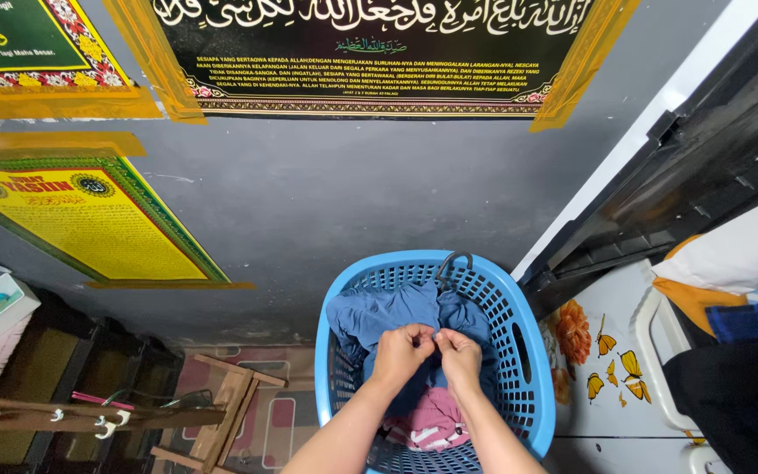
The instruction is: The person takes clothes from a blue laundry basket, places them on hangers, and hangs them in a wardrobe. A blue checkered shirt, a blue shirt, and a pink hoodie are handled one at a time and placed on the wardrobe rail.
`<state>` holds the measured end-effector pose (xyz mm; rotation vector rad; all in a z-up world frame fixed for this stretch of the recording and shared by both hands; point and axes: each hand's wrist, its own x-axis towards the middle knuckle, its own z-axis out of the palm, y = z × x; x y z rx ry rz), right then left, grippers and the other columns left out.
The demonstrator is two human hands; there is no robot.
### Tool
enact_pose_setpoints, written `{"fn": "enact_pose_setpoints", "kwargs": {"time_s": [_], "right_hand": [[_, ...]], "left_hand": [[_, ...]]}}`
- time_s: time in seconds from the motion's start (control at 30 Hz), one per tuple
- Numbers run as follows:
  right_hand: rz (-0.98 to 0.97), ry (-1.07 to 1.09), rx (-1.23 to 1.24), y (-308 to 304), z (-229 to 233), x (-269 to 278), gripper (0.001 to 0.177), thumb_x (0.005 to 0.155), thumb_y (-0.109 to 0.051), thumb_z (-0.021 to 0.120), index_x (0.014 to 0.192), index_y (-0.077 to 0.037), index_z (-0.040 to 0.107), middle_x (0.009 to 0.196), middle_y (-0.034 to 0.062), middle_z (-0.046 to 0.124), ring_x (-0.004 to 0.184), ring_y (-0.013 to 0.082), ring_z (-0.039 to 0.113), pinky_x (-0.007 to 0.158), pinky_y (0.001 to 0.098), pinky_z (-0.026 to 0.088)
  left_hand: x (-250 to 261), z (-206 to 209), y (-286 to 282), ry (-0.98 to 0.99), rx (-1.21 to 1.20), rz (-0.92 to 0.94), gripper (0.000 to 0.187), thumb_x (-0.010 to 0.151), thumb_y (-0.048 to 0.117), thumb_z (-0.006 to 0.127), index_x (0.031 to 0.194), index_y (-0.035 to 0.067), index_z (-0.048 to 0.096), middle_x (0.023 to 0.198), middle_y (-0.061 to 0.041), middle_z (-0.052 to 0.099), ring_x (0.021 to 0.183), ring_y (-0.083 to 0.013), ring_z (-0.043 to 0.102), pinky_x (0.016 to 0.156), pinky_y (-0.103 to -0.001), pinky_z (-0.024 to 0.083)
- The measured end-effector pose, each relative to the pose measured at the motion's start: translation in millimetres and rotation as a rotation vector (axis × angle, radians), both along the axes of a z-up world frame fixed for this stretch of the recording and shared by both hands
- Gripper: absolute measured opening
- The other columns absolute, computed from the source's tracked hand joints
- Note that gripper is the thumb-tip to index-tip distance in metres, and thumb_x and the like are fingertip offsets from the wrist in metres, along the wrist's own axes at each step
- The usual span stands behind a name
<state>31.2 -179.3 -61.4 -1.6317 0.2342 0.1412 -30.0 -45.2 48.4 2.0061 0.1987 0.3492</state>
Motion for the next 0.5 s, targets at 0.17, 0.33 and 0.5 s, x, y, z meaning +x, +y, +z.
{"fn": "enact_pose_setpoints", "kwargs": {"time_s": [0.17,0.33,0.5], "right_hand": [[0.093,0.184,0.089,-9.0,-19.0,14.2,0.022,0.095,-0.021,0.07,0.11,-0.006,0.078,0.085,-0.0006,0.072,0.063,0.0066,0.055,0.053,0.0246,0.042],[0.006,0.225,0.225,1.8,-15.6,6.3,0.022,0.094,-0.021,0.073,0.108,-0.004,0.077,0.083,0.0001,0.072,0.065,0.0088,0.058,0.054,0.0282,0.05],[0.038,0.35,0.373,2.6,-22.5,15.1,0.019,0.098,-0.022,0.068,0.107,-0.007,0.075,0.082,0.0009,0.07,0.067,0.0126,0.061,0.059,0.0305,0.052]], "left_hand": [[0.4,-1.5,7.0,-0.195,0.165,-0.093,0.017,0.079,0.014,0.077,0.093,0.006,0.078,0.084,-0.014,0.076,0.077,-0.0312,0.075,0.071,-0.04,0.059],[1.8,-4.7,16.1,-0.291,0.323,-0.144,0.012,0.083,0.016,0.076,0.09,0.007,0.076,0.089,-0.012,0.077,0.085,-0.0339,0.072,0.077,-0.044,0.056],[1.9,-0.8,17.1,-0.323,0.353,-0.171,0.013,0.084,0.017,0.076,0.093,0.007,0.075,0.093,-0.012,0.077,0.088,-0.0327,0.072,0.078,-0.043,0.057]]}}
